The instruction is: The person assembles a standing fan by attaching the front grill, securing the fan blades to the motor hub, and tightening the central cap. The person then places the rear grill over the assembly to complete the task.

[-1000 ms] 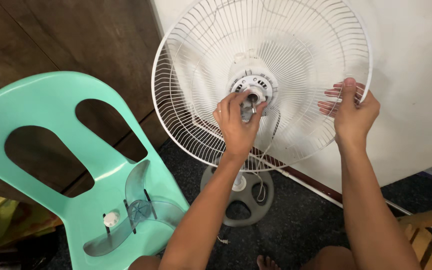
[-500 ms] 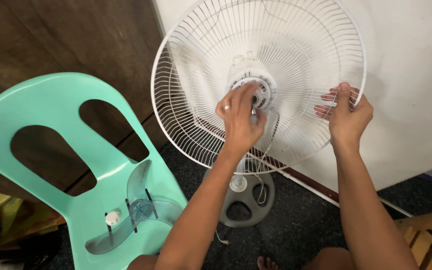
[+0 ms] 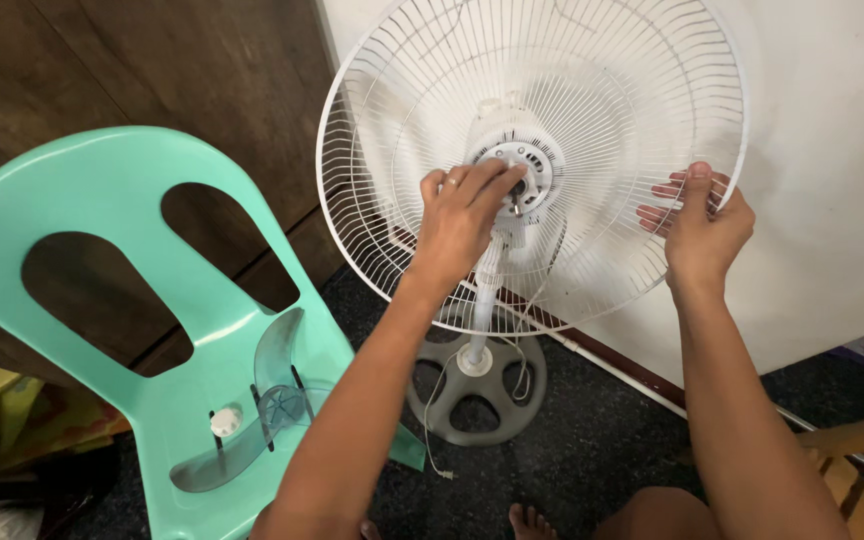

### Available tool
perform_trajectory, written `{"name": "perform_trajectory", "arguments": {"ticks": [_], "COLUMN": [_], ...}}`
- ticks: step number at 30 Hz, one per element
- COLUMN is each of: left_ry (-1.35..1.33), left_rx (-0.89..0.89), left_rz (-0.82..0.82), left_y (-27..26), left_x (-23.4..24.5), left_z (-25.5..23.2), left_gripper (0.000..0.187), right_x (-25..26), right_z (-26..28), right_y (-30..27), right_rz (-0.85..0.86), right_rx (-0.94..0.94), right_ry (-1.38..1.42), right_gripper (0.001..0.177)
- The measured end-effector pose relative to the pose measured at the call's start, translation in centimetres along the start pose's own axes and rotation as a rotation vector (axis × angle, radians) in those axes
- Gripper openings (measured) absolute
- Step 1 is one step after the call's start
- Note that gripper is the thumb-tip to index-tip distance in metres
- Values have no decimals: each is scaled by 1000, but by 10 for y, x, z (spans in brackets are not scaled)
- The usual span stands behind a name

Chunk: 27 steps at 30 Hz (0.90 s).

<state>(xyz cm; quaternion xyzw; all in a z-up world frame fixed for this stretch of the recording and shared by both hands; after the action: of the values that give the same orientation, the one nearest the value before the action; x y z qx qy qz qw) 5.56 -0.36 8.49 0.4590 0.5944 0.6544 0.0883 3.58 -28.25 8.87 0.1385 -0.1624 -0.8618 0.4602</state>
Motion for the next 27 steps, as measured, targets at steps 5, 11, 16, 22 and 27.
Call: {"name": "perform_trajectory", "arguments": {"ticks": [5,11,16,22,27], "left_ry": [-106,-48,14,-40,-40], "left_rx": [236,363,206,241,105], "left_rz": [-49,-249,-230,-239,-117], "left_y": [3,-4,-4,2,7], "left_x": [1,-29,-27,-27,-26], "left_z": [-8,-23,-12,-18,-22], "left_gripper": [77,65,62,62,49], "right_x": [-1,1,1,0,-1], "right_z": [2,-4,-6,-1,6], "right_y": [1,2,3,-2,-3], "right_rz": [-28,2,0,-14,-12], "right_rx": [-52,37,35,43,-16], "right_ry": [-25,15,11,6,-18], "right_gripper": [44,44,45,45,45]}}
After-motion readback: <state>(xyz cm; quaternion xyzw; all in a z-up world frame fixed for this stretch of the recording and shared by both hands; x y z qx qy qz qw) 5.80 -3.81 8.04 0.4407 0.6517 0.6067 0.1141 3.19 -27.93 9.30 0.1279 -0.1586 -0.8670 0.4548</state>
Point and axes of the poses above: each hand's wrist, its own y-axis towards the middle knuckle, its own x-axis out of the back of the hand, z = x × y, the point moved 4 cm from there along y, towards the middle knuckle, and after that the axes turned 1 degree about y, right-handed, at the moved point
